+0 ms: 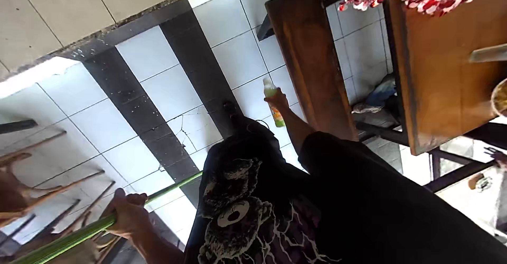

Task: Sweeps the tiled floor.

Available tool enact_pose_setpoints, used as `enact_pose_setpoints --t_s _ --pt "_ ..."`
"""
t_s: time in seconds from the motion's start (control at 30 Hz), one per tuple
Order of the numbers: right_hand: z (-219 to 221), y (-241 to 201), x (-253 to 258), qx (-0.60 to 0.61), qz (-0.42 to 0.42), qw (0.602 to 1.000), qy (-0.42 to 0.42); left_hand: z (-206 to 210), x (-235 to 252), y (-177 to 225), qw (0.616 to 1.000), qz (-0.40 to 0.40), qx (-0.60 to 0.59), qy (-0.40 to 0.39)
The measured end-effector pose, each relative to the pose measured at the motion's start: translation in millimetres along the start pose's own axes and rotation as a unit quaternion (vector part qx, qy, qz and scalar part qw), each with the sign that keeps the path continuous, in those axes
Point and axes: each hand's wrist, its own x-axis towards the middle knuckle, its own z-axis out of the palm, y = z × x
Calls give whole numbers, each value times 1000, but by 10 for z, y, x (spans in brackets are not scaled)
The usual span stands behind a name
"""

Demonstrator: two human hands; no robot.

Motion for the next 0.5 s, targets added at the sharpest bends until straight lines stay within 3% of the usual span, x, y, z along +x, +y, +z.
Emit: enact_pose_setpoints --t_s 0.27,0.4,0.5 --pt "-624 -1422 481 27 -95 994 36 332 622 697 990 134 -40 -34" --pt "-703 -1507 597 75 -93 992 41 432 999 756 980 184 -61 -53" --pt "-579 -1198 514 101 -74 991 43 615 1234 881 978 184 -80 -64"
